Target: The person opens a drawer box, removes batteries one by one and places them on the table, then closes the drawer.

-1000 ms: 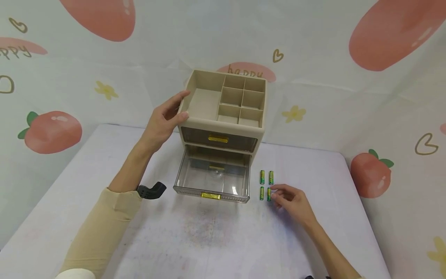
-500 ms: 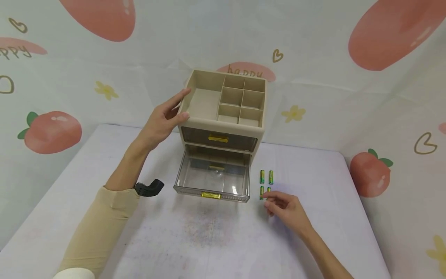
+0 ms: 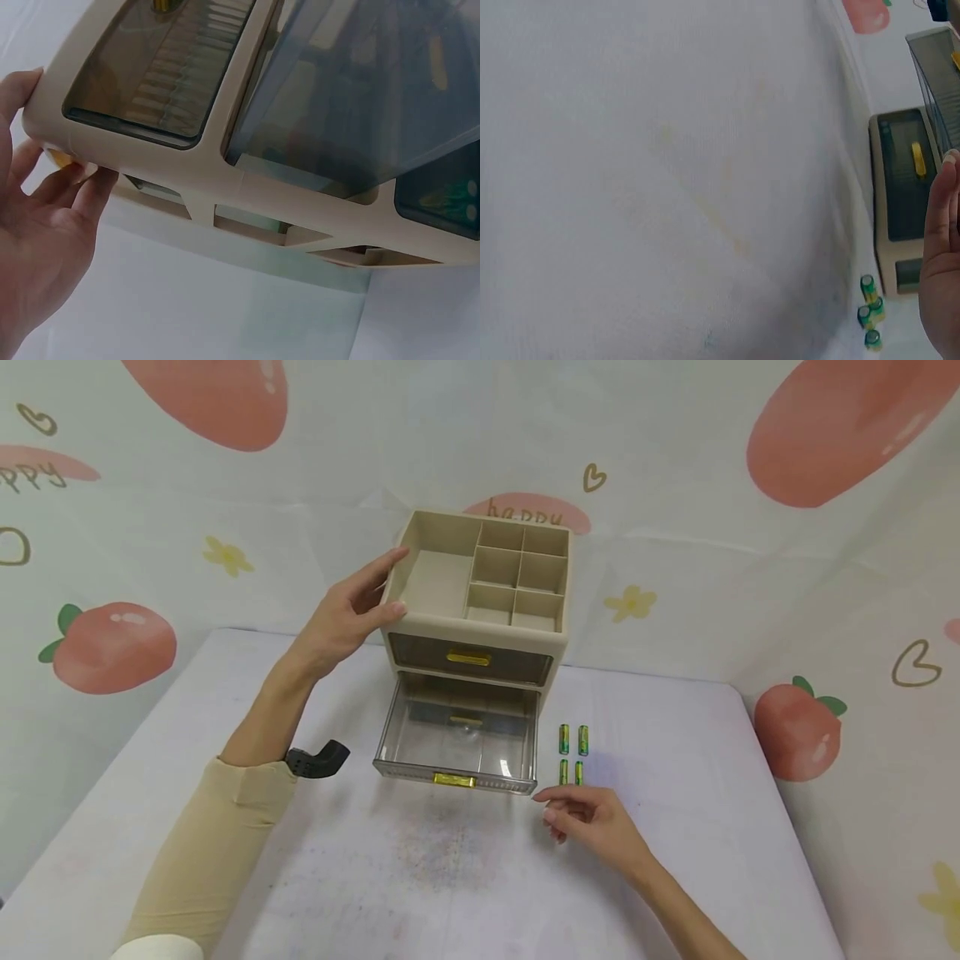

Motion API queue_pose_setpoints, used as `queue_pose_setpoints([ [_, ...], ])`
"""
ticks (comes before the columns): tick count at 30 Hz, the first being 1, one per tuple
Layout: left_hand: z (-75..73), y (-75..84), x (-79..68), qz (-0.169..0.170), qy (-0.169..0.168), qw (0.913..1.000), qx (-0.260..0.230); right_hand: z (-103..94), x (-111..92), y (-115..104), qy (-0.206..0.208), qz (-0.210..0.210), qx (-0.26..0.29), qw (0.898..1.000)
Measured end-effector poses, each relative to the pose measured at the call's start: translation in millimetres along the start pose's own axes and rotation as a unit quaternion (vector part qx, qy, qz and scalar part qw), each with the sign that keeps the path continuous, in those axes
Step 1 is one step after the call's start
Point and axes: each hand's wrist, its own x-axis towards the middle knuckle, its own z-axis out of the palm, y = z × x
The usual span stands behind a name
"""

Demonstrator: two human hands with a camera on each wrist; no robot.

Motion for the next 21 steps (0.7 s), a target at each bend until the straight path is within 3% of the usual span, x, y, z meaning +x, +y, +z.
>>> queue_pose_setpoints([
  [5,0.1,-1.0,1.4,0.006,0.005,0.9999,-0.013,9.7,1.1,-2.2,-0.022,0.008,0.025,0.999],
  [14,-0.9,-1.8,1.4,0.014,0.013,0.9998,0.006,29.1,6.7,-8.3,-0.064,0.006,0.073,0.995],
  [21,-0.7,-1.9,2.5,0.021,0.015,0.9997,0.004,47.0,14.2,-14.7,-0.072,0.003,0.09,0.993],
])
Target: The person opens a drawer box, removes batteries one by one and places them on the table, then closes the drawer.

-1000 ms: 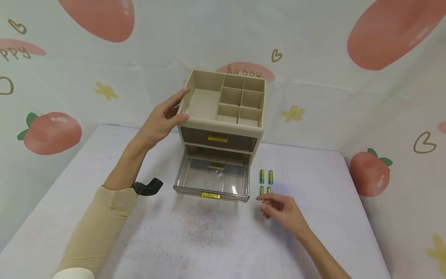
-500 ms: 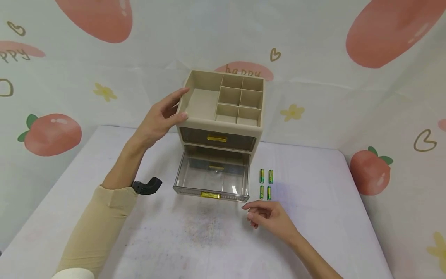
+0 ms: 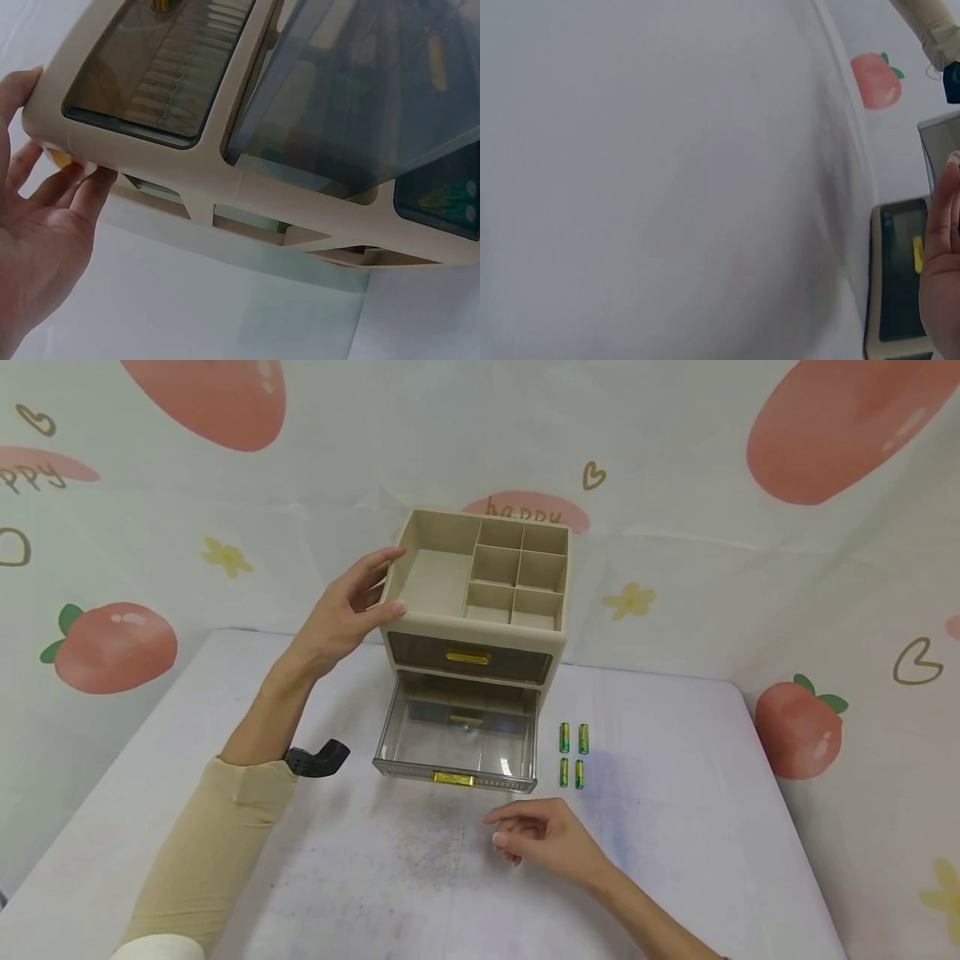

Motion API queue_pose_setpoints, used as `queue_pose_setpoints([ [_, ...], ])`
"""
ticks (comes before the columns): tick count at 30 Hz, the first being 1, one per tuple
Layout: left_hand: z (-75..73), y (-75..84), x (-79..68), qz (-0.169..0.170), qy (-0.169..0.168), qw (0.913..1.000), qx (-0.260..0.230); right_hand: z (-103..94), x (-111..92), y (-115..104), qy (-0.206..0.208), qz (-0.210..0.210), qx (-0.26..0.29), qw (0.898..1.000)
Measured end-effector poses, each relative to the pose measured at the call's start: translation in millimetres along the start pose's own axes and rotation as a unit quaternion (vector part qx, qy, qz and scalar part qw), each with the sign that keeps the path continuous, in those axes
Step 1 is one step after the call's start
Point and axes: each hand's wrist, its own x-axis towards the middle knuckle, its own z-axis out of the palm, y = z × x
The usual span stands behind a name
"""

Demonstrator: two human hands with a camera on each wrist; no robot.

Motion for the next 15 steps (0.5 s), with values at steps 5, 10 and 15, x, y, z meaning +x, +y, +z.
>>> queue_pose_setpoints([
  [5,0.4,0.5,-0.1,-0.007,0.001,1.0,-0.006,10.6,7.8,1.4,0.003,-0.034,-0.003,0.999],
  [10,0.7,0.2,-0.8,-0.013,0.003,0.9999,-0.006,17.9,13.9,2.5,0.016,-0.051,-0.008,0.999],
  [15,0.6,-0.8,-1.2,-0.013,0.002,0.9999,-0.008,25.2,20.1,3.0,0.042,-0.046,0.009,0.998],
])
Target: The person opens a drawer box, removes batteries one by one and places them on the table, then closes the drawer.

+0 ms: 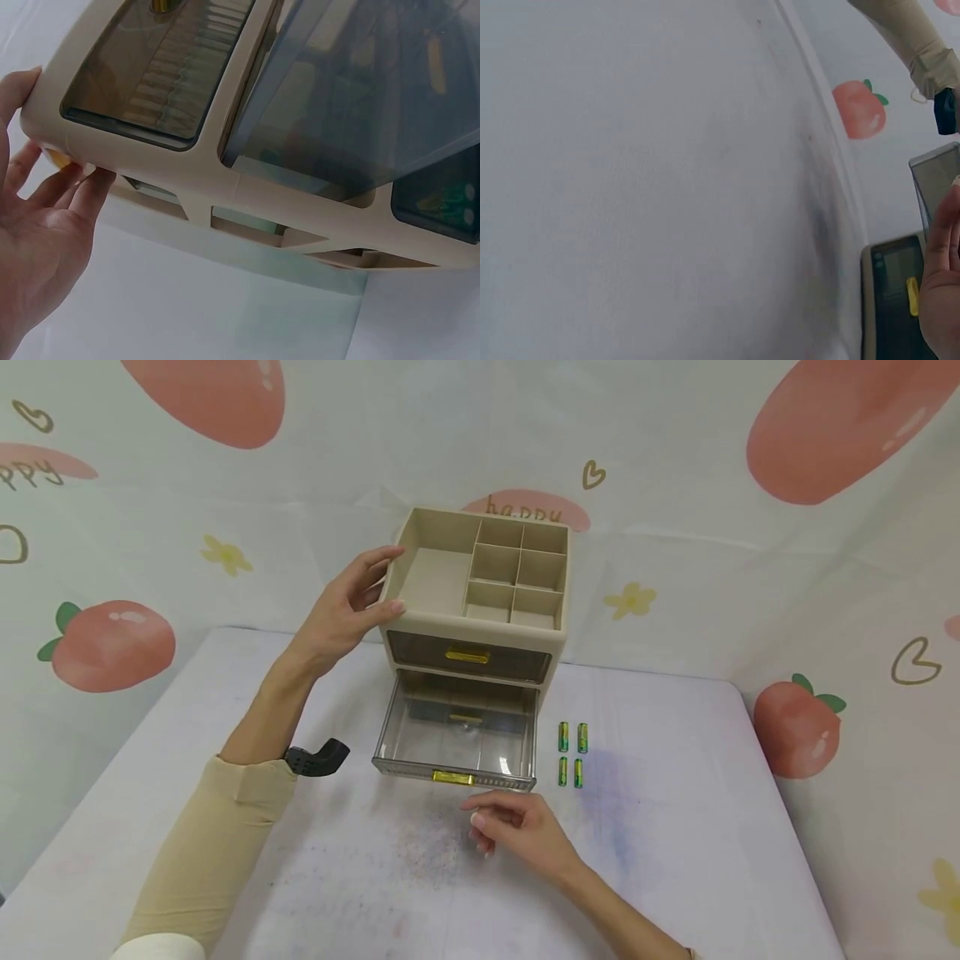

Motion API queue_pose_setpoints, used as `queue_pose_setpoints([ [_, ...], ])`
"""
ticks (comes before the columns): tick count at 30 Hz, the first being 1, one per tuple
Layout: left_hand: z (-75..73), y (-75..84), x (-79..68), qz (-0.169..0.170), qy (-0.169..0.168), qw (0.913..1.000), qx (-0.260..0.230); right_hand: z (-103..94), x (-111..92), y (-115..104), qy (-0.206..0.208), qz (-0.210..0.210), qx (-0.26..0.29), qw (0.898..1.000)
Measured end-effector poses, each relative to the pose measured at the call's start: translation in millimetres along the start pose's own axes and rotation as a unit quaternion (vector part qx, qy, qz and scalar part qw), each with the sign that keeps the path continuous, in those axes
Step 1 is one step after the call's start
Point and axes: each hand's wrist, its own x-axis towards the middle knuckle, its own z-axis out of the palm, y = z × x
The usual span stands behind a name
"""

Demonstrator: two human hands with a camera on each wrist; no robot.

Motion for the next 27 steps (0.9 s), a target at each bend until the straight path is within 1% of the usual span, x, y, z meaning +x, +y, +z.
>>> queue_pose_setpoints([
  [5,-0.5,0.4,-1.2,-0.005,0.003,1.0,-0.001,8.5,7.9,0.6,0.008,-0.004,0.029,1.0],
  [7,-0.4,0.3,-1.4,-0.004,0.003,1.0,-0.002,11.4,10.4,0.6,0.007,-0.008,0.032,0.999],
  [17,0.9,-0.7,-1.1,-0.002,0.008,0.9999,-0.006,22.4,17.2,0.1,0.043,0.027,0.034,0.998],
  [22,1.2,-1.0,-1.4,-0.003,0.008,0.9999,-0.009,27.1,19.7,-0.2,0.052,0.06,0.052,0.995],
  [27,1.8,-1.5,-0.9,-0.003,0.01,0.9998,-0.016,30.7,24.6,-1.2,0.057,0.104,0.082,0.99],
])
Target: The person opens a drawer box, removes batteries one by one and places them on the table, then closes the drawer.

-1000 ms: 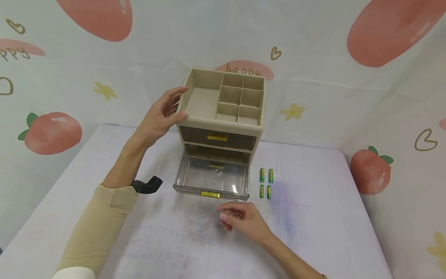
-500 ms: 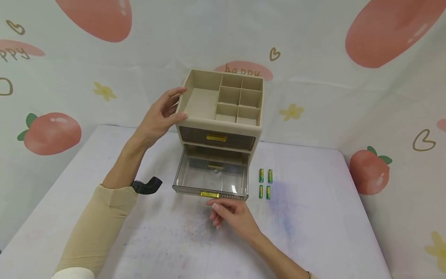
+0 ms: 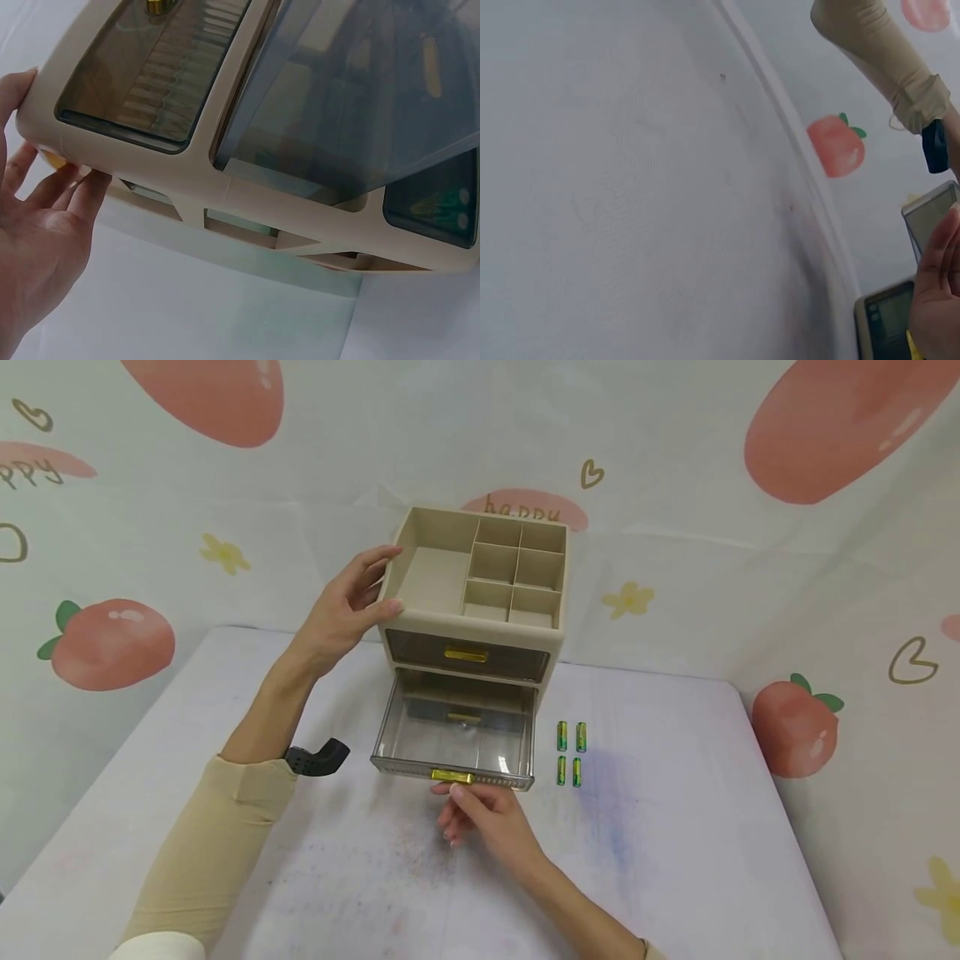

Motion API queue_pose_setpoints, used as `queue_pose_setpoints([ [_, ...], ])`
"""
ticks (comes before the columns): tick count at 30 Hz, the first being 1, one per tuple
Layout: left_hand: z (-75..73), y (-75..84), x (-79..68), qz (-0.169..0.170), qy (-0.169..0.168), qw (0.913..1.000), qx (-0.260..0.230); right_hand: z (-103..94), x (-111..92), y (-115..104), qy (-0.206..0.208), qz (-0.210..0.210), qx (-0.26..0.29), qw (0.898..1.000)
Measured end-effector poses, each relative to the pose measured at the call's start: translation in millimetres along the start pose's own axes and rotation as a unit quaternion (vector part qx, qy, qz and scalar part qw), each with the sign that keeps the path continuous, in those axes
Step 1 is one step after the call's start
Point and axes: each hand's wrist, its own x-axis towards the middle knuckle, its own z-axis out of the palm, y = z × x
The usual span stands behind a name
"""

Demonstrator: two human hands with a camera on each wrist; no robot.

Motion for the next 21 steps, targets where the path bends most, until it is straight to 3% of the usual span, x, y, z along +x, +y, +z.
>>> queue_pose_setpoints([
  [7,-0.5,-0.9,1.2,0.002,0.0,1.0,-0.003,5.9,6.9,-0.2,0.02,0.038,0.045,0.998],
  [21,-1.1,-2.8,1.5,0.006,-0.001,1.0,-0.006,12.7,17.8,1.7,-0.01,-0.002,0.113,0.994],
])
